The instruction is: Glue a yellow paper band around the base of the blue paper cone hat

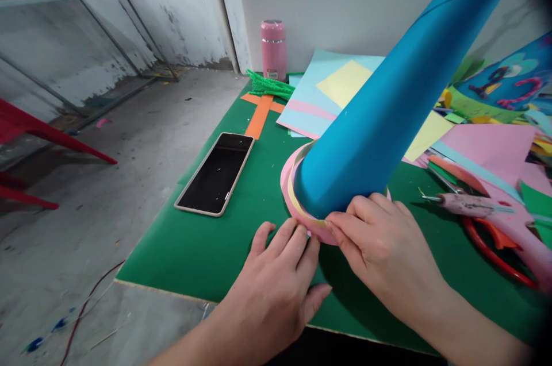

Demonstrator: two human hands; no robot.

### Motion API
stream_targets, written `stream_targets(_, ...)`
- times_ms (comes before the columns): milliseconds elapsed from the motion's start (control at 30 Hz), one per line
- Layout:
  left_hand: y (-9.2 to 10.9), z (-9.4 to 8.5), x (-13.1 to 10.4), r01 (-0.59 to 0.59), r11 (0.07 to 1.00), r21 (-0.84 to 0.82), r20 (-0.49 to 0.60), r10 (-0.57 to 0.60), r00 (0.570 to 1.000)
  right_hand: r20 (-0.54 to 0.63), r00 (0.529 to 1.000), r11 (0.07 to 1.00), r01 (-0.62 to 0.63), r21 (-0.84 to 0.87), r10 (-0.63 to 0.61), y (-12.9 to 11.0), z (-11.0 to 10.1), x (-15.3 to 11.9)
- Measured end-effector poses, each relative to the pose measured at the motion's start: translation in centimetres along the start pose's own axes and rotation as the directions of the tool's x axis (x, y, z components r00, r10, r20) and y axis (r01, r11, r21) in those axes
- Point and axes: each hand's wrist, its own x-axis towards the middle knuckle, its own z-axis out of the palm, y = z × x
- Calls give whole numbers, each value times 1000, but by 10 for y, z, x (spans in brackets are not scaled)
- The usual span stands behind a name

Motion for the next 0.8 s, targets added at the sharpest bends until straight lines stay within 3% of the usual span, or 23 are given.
stream_targets(133, -3, -3, 1, -10, 1000, -15, -116, 8, 993, -8, 1000, 1000, 0, 17, 0, 0, 0, -1)
stream_targets(233, -10, -8, 8, 52, 999, -6, -327, -51, 944, -14, 1000, 1000, 2, 16, -2, 1, 1, 0)
stream_targets(300, -16, -14, 16, 75, 997, 25, -381, -60, 923, -13, 1000, 1000, 0, 23, 0, 1, 1, -1)
stream_targets(367, -21, -22, 28, 39, 998, 48, -276, -24, 961, -12, 1000, 999, -8, 37, 9, 2, 2, -1)
stream_targets(433, -24, -29, 39, -10, 1000, 28, -83, 12, 996, -9, 1000, 999, -17, 50, 17, 2, 3, -1)
stream_targets(500, -25, -36, 48, -23, 1000, -7, 94, 23, 995, -5, 1000, 998, -19, 61, 19, 2, 3, -1)
stream_targets(567, -26, -40, 54, -12, 1000, -14, 200, 15, 980, 0, 1000, 997, -23, 68, 23, 0, 3, -1)
stream_targets(800, -28, -40, 63, -16, 999, 39, 273, 4, 962, 65, 998, 977, -28, 210, 14, 13, -4, -5)
